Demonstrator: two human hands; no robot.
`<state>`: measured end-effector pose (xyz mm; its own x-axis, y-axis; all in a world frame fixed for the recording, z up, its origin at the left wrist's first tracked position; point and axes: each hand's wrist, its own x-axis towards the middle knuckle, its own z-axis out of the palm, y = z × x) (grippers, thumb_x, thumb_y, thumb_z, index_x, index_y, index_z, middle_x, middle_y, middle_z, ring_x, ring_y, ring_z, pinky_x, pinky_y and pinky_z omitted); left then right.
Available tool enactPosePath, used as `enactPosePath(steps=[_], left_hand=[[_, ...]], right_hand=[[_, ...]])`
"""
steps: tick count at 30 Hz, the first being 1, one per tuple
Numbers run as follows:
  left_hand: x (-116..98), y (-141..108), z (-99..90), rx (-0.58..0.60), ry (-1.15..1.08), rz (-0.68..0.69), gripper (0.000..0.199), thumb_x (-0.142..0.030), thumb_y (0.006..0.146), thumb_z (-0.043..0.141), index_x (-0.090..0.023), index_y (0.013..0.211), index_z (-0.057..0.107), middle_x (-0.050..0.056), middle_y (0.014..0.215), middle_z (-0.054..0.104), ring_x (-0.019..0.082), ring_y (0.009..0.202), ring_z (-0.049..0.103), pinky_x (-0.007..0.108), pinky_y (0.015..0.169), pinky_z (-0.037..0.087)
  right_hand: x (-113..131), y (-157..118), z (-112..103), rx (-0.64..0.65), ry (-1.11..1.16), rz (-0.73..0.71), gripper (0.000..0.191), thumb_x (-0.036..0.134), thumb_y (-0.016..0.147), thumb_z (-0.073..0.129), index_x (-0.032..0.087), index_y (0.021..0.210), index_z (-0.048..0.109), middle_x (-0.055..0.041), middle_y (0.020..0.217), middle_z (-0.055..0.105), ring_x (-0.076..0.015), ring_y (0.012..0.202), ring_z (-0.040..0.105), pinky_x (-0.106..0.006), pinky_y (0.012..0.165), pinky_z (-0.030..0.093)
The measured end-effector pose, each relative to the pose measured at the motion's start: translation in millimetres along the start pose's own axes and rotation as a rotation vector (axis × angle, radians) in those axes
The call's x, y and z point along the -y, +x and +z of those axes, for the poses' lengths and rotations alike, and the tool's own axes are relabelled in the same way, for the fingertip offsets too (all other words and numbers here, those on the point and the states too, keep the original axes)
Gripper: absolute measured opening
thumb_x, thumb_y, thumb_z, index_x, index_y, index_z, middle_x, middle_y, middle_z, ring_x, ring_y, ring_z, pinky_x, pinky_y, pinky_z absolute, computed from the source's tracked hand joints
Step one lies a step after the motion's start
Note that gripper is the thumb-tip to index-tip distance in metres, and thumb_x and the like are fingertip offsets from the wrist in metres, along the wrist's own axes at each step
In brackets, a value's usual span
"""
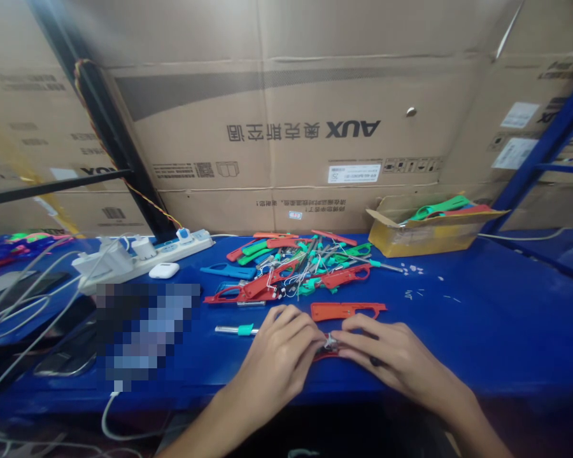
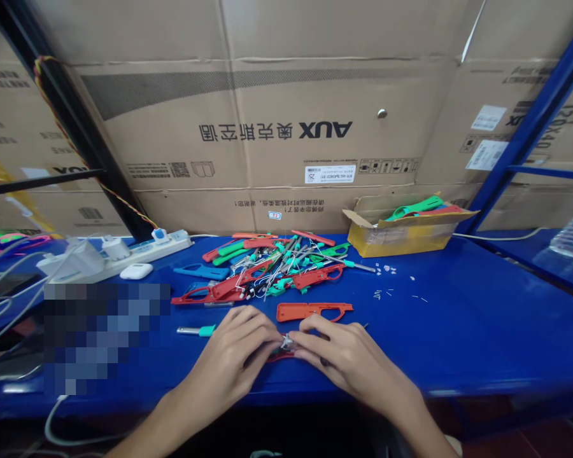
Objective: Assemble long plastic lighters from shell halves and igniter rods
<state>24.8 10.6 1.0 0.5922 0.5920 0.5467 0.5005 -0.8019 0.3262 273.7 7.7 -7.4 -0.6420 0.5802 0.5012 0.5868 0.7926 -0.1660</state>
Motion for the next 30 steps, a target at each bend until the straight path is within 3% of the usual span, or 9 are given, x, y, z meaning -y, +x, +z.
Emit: enactPosePath(steps=[11,21,30], left_hand=[[-0.9,1.0,1.6,-0.054,0.051,0.034,0.019,-0.006,0.102,0.049,-0.017,0.095,0.063,0.003,0.089,0.066,0.02,0.086,0.054,0.038,0.088,0.04],[-1.3,4.4,-2.3,-0.028,-0.04,-0.057,0.015,-0.017,0.106,0.054,-0.021,0.099,0.066,0.001,0.094,0.07,0.019,0.089,0.057,0.036,0.086,0.042],[-2.7,2.4,-3.2,-0.043,-0.029,-0.016,0.01,-0.018,0.105,0.056,-0.02,0.101,0.066,0.0,0.095,0.071,0.018,0.09,0.058,0.037,0.09,0.04]], right_hand=[[0.6,-1.1,6.2,-0.066,-0.003,-0.047,0.027,0.029,0.109,0.05,0.021,0.127,0.068,-0.0068,0.107,0.071,-0.0141,0.088,0.071,-0.026,0.066,0.054],[0.0,-0.2,1.7,-0.119,-0.014,-0.044,0.029,0.03,0.109,0.048,0.018,0.125,0.069,-0.0085,0.104,0.072,-0.0128,0.082,0.071,-0.023,0.063,0.056],[-0.6,-1.4,-1.3,-0.118,0.039,-0.028,0.029,0.031,0.109,0.048,0.019,0.126,0.069,-0.0082,0.106,0.072,-0.013,0.084,0.072,-0.023,0.064,0.056]])
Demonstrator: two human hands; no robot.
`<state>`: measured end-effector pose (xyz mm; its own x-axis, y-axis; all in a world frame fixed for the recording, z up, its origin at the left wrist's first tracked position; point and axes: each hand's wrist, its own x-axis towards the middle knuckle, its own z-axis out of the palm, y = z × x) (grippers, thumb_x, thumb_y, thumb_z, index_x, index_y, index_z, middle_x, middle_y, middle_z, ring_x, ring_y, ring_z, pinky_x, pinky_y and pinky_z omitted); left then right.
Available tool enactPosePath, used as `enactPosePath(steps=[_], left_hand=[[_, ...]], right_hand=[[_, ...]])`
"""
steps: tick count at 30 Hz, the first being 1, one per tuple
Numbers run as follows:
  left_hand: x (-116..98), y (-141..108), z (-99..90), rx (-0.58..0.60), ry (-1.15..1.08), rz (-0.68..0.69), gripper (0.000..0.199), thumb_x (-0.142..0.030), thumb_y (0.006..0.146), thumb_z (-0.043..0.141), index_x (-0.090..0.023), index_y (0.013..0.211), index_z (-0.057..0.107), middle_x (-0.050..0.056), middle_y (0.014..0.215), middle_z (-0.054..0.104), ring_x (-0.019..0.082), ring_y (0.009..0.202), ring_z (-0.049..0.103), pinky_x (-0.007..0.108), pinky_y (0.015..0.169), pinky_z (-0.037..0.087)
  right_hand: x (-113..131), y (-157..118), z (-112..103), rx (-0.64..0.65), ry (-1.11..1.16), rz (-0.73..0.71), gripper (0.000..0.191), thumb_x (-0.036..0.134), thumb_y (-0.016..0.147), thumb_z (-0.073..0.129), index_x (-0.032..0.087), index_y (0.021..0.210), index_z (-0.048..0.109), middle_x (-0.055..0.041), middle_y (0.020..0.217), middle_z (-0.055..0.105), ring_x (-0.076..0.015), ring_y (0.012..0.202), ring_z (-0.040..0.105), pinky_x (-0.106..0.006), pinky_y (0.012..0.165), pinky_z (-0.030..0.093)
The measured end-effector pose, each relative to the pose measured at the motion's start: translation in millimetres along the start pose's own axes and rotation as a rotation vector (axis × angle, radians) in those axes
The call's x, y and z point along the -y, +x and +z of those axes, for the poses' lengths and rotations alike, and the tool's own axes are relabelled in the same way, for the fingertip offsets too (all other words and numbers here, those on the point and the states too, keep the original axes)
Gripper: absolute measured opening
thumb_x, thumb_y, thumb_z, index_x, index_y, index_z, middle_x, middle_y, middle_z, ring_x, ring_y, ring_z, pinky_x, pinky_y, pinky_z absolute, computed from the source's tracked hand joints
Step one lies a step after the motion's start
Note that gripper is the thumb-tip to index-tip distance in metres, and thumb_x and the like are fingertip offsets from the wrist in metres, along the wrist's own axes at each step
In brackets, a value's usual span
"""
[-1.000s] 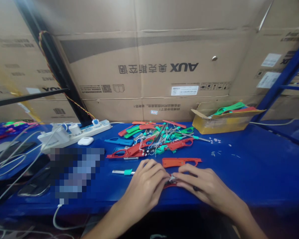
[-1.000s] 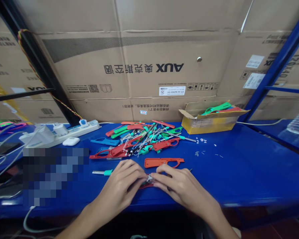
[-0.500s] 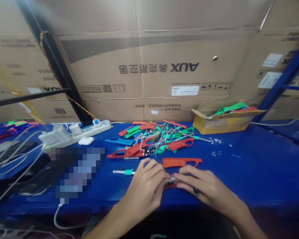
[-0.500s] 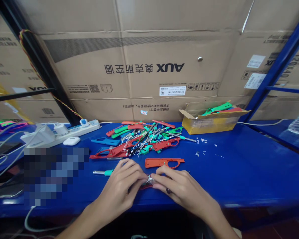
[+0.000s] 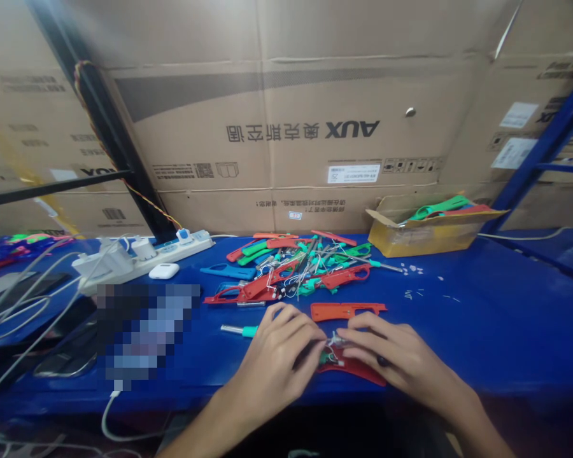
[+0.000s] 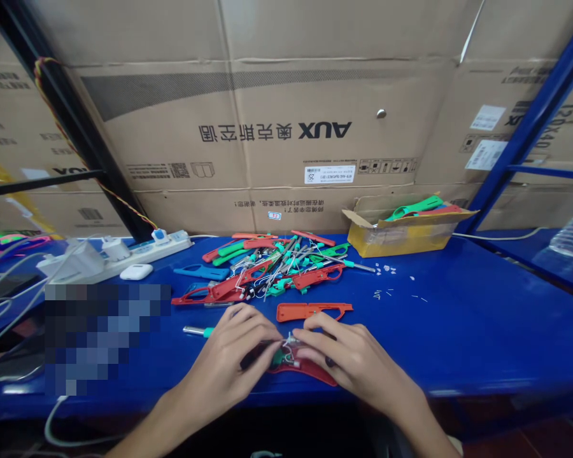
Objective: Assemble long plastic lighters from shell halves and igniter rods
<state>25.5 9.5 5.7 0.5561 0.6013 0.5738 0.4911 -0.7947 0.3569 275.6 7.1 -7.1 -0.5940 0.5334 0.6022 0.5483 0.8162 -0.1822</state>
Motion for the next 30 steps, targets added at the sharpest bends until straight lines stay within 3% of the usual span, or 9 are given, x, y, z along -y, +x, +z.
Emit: enactPosePath(steps=[18,24,30], left_hand=[[3.9,0.5,2.3,-0.008,0.084,0.167,0.009,-0.013,0.102,0.06,-0.018,0.095,0.065,-0.001,0.09,0.07,0.016,0.087,0.056,0.036,0.089,0.038],[4.9,0.1,1.9,-0.021,0.065,0.173,0.009,-0.014,0.104,0.059,-0.018,0.099,0.066,-0.001,0.09,0.071,0.016,0.087,0.057,0.037,0.09,0.038],[5.0,-0.6,3.7,0.007,0.074,0.079,0.009,-0.019,0.105,0.058,-0.019,0.099,0.066,0.0,0.094,0.071,0.02,0.091,0.058,0.039,0.09,0.04]], right_hand=[[0.2,1.0,-1.9,0.033,0.017,-0.051,0.027,0.028,0.108,0.052,0.021,0.126,0.07,-0.0079,0.108,0.073,-0.0135,0.093,0.071,-0.023,0.073,0.057],[-2.0,-1.9,3.4,0.026,0.039,-0.062,0.026,0.027,0.106,0.056,0.021,0.128,0.067,-0.0071,0.111,0.073,-0.0144,0.097,0.072,-0.024,0.076,0.057],[0.3,-0.7,4.2,0.067,-0.018,0.015,0.026,0.032,0.108,0.051,0.024,0.128,0.065,-0.0054,0.11,0.071,-0.0144,0.088,0.071,-0.026,0.066,0.054]])
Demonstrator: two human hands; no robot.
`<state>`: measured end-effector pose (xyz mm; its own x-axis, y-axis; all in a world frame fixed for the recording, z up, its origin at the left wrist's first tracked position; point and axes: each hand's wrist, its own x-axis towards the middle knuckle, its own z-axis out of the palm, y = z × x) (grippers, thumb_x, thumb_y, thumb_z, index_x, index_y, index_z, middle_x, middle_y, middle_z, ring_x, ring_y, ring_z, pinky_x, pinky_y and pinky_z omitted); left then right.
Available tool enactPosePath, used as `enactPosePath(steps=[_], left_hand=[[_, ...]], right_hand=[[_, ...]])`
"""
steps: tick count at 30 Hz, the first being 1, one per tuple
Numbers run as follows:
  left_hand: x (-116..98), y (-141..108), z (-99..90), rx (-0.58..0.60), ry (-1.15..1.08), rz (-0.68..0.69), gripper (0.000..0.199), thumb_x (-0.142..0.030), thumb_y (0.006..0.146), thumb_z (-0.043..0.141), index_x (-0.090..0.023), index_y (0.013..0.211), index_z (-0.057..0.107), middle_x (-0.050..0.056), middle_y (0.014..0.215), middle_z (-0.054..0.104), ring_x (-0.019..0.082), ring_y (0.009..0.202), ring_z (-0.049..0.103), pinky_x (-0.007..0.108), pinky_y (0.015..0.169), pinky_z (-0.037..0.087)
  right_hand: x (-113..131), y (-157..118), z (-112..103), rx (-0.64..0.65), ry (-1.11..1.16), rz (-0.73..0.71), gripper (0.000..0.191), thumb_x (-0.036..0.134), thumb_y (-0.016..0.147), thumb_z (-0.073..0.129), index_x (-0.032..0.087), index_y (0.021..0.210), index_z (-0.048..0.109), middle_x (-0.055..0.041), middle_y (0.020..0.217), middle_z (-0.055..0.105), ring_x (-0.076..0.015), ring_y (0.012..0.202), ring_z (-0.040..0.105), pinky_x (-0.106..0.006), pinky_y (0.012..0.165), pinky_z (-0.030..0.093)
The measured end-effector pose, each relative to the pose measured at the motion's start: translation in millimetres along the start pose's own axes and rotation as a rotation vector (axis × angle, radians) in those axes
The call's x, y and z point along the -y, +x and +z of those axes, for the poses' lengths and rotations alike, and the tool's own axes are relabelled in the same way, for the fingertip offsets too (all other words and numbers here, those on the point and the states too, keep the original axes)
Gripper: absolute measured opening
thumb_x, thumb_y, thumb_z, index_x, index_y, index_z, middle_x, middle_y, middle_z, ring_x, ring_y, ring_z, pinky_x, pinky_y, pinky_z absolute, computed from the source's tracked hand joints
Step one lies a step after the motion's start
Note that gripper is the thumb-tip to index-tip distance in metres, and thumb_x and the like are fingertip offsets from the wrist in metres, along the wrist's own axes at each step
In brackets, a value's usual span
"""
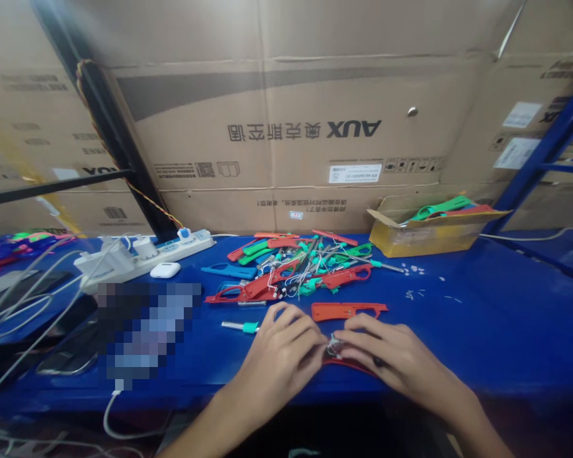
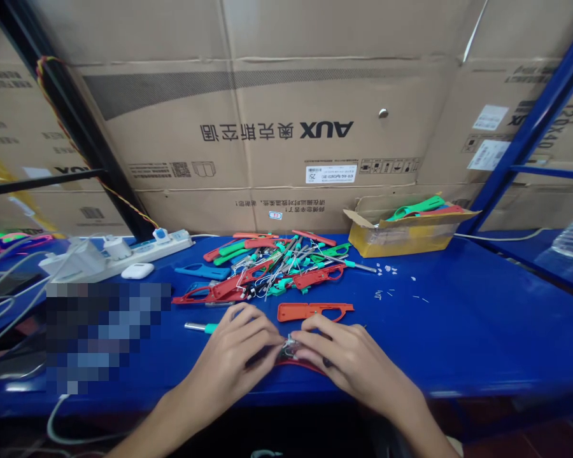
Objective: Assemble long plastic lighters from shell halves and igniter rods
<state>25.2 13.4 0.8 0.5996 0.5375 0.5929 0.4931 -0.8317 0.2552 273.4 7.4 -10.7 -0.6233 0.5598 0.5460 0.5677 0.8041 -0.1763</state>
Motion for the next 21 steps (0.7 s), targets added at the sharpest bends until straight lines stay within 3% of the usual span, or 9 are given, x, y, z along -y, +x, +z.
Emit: enactPosePath(steps=[3,6,9,14,21], left_hand=[[0.2,-1.3,-2.1,0.042,-0.052,-0.113,0.007,-0.022,0.104,0.06,-0.022,0.109,0.065,0.001,0.103,0.071,0.021,0.099,0.058,0.039,0.092,0.044],[3.6,-4.3,-10.5,0.118,-0.093,-0.176,0.026,-0.024,0.103,0.063,-0.024,0.128,0.059,0.003,0.123,0.066,0.022,0.115,0.057,0.041,0.101,0.045],[11.6,-8.7,-22.2,0.183,-0.082,-0.194,0.039,-0.032,0.101,0.067,-0.025,0.136,0.053,0.004,0.136,0.06,0.023,0.126,0.054,0.042,0.109,0.044],[22.9,-12.9,-32.1,0.248,-0.065,-0.175,0.032,-0.037,0.1,0.068,-0.026,0.128,0.058,0.003,0.126,0.065,0.023,0.118,0.06,0.042,0.104,0.049],[24.6,-11.4,-27.0,0.289,-0.082,-0.174,0.021,-0.036,0.101,0.065,-0.025,0.119,0.062,0.003,0.118,0.066,0.023,0.111,0.062,0.041,0.099,0.05]], right_hand=[[3.4,2.7,-1.2,-0.005,-0.026,0.03,0.025,0.033,0.109,0.049,0.024,0.126,0.065,-0.0041,0.108,0.072,-0.0145,0.085,0.072,-0.026,0.065,0.053],[5.3,4.7,-1.7,-0.025,-0.022,0.041,0.024,0.033,0.11,0.048,0.023,0.123,0.065,-0.0034,0.107,0.074,-0.0146,0.086,0.073,-0.027,0.067,0.054],[4.6,5.0,-0.6,-0.024,-0.031,0.059,0.023,0.032,0.11,0.048,0.024,0.12,0.067,-0.0029,0.107,0.074,-0.0149,0.085,0.074,-0.027,0.067,0.053],[2.3,3.4,0.8,-0.003,-0.045,0.121,0.023,0.033,0.109,0.048,0.024,0.119,0.068,-0.003,0.106,0.073,-0.015,0.081,0.072,-0.027,0.064,0.052],[0.1,1.9,-4.4,0.064,0.018,0.154,0.027,0.032,0.109,0.048,0.027,0.123,0.071,-0.0039,0.112,0.072,-0.015,0.09,0.072,-0.028,0.076,0.058]])
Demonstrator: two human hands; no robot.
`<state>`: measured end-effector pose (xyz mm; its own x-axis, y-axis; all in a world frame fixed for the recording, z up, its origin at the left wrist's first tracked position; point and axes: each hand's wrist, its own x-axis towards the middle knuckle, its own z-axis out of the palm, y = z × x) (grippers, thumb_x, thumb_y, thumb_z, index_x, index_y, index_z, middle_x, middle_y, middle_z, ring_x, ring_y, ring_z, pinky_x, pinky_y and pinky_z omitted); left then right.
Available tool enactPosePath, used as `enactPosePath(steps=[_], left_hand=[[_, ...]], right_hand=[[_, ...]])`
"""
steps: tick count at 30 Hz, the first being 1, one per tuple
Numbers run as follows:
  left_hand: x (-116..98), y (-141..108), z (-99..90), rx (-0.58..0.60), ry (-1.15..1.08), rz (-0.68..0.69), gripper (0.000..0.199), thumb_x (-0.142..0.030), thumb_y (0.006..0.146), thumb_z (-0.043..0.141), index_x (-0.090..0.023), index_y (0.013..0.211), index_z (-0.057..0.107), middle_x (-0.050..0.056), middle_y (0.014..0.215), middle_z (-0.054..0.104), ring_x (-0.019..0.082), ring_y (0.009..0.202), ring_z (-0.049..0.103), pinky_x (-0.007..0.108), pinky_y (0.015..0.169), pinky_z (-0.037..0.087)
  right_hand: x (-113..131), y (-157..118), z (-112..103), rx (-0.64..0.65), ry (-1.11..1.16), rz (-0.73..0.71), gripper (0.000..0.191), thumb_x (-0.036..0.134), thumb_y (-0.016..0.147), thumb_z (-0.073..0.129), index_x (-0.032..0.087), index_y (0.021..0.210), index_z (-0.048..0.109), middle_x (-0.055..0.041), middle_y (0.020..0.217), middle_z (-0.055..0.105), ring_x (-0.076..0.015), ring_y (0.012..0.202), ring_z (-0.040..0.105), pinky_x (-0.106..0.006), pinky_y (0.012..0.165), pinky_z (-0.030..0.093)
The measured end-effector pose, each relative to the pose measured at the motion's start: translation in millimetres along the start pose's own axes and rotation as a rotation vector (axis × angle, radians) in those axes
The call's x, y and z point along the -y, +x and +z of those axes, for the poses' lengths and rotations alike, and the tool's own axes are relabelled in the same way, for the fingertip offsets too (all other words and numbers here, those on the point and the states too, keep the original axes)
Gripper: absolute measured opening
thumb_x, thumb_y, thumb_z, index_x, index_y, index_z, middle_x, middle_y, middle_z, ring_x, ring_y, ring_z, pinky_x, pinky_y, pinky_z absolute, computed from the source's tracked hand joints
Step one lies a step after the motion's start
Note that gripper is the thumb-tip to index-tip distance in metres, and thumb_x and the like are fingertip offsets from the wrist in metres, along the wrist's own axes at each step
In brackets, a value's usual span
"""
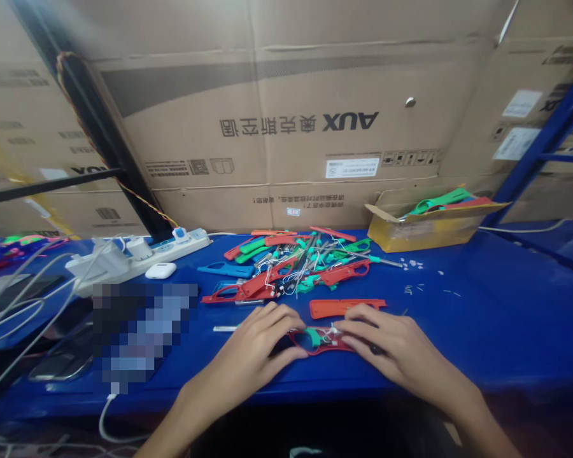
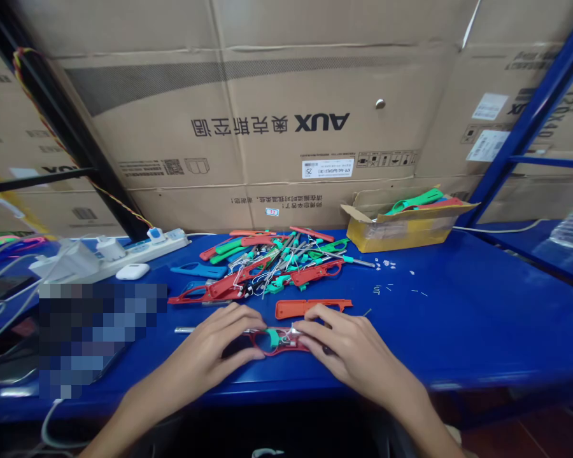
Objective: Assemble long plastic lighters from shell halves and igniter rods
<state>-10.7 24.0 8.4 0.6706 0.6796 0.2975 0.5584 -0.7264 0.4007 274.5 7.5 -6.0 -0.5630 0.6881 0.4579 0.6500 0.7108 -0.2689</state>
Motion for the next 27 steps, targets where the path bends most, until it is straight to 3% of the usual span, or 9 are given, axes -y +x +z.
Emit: enactPosePath(steps=[8,27], left_hand=[[-2.7,-0.1,0.4,-0.007,-0.034,-0.012,0.019,-0.035,0.101,0.066,-0.023,0.115,0.06,0.002,0.116,0.064,0.022,0.109,0.061,0.038,0.096,0.049],[-5.8,0.3,-0.4,-0.002,-0.023,-0.019,0.017,-0.032,0.103,0.064,-0.022,0.116,0.06,0.004,0.116,0.063,0.022,0.109,0.06,0.038,0.096,0.05]], right_hand=[[-10.6,-4.7,1.4,0.019,-0.005,-0.012,0.027,0.03,0.108,0.051,0.029,0.127,0.07,-0.0026,0.122,0.073,-0.0177,0.111,0.071,-0.032,0.09,0.06],[-12.3,-4.2,-4.8,0.064,0.01,-0.046,0.031,0.016,0.104,0.053,0.029,0.126,0.071,-0.0045,0.121,0.073,-0.0176,0.109,0.071,-0.03,0.088,0.06]])
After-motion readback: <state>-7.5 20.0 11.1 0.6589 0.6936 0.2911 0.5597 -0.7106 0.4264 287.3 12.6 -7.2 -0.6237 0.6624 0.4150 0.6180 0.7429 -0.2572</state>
